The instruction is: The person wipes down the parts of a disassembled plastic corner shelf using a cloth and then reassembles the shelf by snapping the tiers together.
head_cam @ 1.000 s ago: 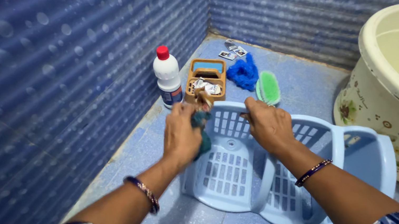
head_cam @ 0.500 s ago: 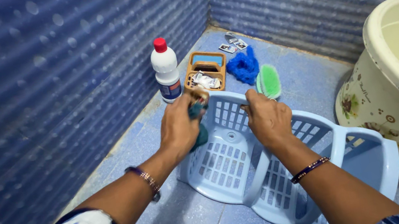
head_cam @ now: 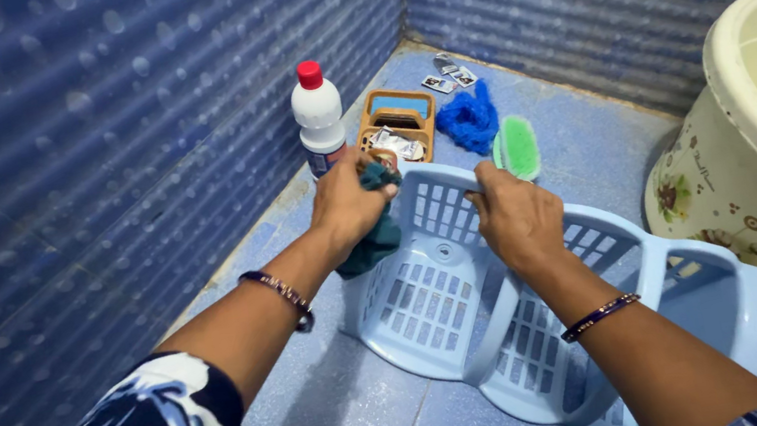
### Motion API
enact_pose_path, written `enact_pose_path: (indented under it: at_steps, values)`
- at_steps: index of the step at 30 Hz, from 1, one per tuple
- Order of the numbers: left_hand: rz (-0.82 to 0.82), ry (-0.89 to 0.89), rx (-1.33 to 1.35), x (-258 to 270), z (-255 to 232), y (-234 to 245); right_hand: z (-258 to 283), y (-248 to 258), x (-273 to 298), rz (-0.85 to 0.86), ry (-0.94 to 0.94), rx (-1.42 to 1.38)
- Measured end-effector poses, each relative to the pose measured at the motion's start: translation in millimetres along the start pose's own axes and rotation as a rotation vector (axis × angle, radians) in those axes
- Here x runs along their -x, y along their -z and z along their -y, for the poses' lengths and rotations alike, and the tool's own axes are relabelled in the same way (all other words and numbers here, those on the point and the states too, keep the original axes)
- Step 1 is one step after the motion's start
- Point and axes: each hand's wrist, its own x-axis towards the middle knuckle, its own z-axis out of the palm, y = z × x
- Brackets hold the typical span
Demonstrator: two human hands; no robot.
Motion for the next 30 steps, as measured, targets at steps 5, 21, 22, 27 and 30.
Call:
enact_pose_path:
  at_steps: [5,21,22,27,30]
  values:
    - [0.229,0.075,0.206,3.8,26.2,8.9,-2.3,-1.6,-0.5,0.0,-0.003,0.033]
    - [0.366,0.288,0.385,-22.4,16.0,5.0,-2.1,-2.4,-1.0,-0.013,0.016,0.021]
    - [0.374,0.246,0.373,-17.5,19.5,6.4,-2.4,-3.6,-0.1,-0.015,0.025,0.022]
    - [0.522,0.177,0.307,10.4,44.6,26.7,-0.9,-6.2,0.4,-0.009,0.091,0.021]
    - [0.636,0.169,0.137,28.7,62.7,34.9,-1.3,-4.8,1.5,-0.037,0.109,0.011]
